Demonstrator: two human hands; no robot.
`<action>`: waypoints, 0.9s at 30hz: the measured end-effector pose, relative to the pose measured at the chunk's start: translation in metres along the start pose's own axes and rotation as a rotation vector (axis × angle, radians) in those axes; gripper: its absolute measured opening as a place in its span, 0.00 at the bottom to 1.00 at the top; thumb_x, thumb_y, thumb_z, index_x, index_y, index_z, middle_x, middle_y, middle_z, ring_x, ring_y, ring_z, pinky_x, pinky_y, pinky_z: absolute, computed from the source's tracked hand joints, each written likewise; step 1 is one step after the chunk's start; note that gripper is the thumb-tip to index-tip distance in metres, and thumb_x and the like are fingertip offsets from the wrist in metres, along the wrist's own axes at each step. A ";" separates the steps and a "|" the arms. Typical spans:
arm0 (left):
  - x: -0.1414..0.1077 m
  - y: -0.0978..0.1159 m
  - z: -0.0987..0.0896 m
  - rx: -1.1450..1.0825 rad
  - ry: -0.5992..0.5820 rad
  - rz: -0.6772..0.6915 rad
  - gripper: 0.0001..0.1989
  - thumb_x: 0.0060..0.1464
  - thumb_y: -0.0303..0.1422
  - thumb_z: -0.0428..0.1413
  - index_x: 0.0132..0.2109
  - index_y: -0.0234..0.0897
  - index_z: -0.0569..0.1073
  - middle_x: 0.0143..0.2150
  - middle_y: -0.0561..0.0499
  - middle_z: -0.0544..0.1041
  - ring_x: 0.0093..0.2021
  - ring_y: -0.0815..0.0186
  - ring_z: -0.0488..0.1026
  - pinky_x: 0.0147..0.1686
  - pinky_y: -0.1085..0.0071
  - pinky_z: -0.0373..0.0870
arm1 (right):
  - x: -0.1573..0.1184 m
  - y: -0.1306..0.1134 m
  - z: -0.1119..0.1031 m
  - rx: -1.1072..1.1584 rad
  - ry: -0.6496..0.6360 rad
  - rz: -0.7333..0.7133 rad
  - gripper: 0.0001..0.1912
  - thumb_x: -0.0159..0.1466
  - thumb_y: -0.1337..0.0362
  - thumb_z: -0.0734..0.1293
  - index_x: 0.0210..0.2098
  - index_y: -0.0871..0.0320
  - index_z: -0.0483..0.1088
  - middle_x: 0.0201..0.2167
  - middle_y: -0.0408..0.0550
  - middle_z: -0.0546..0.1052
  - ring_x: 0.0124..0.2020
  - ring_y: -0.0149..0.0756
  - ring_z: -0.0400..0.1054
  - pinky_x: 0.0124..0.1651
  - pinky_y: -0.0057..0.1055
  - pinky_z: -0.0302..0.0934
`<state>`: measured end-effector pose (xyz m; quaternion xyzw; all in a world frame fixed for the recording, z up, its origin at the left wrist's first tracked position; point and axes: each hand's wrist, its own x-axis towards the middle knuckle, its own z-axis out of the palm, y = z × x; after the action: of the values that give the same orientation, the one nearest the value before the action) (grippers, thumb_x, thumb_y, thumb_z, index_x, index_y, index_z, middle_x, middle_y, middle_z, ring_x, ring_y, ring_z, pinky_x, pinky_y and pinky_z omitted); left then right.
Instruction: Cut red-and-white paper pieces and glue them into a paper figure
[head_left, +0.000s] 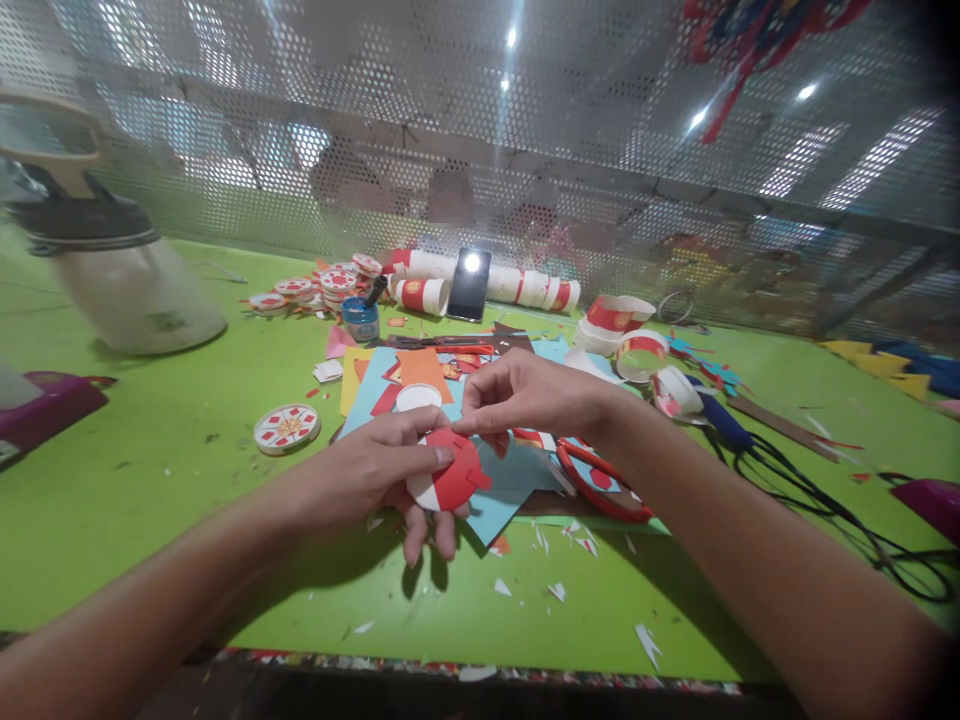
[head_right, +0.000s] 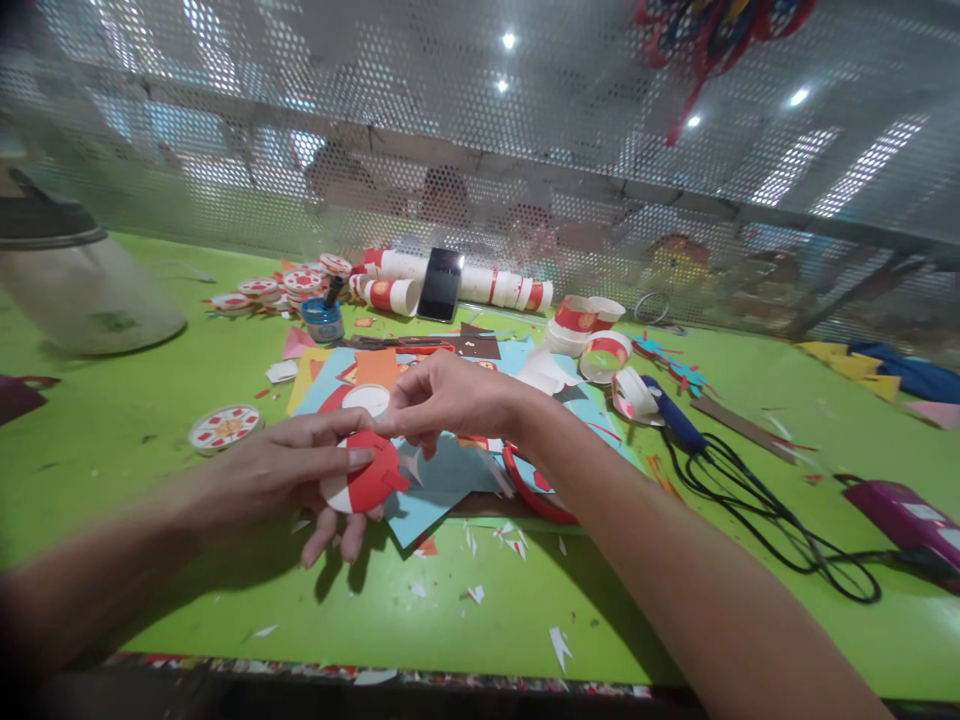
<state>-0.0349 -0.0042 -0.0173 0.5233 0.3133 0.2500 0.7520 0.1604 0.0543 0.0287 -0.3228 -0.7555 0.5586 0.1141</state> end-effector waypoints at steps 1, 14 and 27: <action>0.000 0.000 0.000 -0.012 0.002 0.007 0.07 0.61 0.33 0.50 0.44 0.34 0.67 0.31 0.43 0.79 0.26 0.59 0.79 0.17 0.73 0.71 | 0.000 -0.001 0.000 -0.007 0.003 -0.003 0.10 0.58 0.66 0.69 0.22 0.61 0.71 0.15 0.34 0.68 0.18 0.23 0.64 0.25 0.23 0.62; -0.002 0.000 0.010 -0.171 0.275 0.101 0.10 0.57 0.31 0.56 0.44 0.37 0.63 0.32 0.45 0.81 0.29 0.58 0.81 0.23 0.71 0.75 | -0.021 0.003 -0.011 0.049 0.505 0.006 0.17 0.56 0.56 0.71 0.18 0.59 0.67 0.13 0.37 0.66 0.15 0.24 0.59 0.18 0.24 0.54; -0.004 -0.002 0.016 -0.206 0.243 0.170 0.11 0.57 0.29 0.57 0.43 0.37 0.62 0.35 0.47 0.80 0.36 0.56 0.81 0.33 0.66 0.78 | -0.036 0.009 0.026 0.039 0.497 0.005 0.12 0.57 0.58 0.69 0.24 0.59 0.70 0.18 0.39 0.67 0.20 0.28 0.60 0.26 0.29 0.56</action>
<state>-0.0258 -0.0172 -0.0145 0.4343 0.3291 0.4048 0.7343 0.1771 0.0136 0.0183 -0.4499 -0.6926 0.4767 0.3011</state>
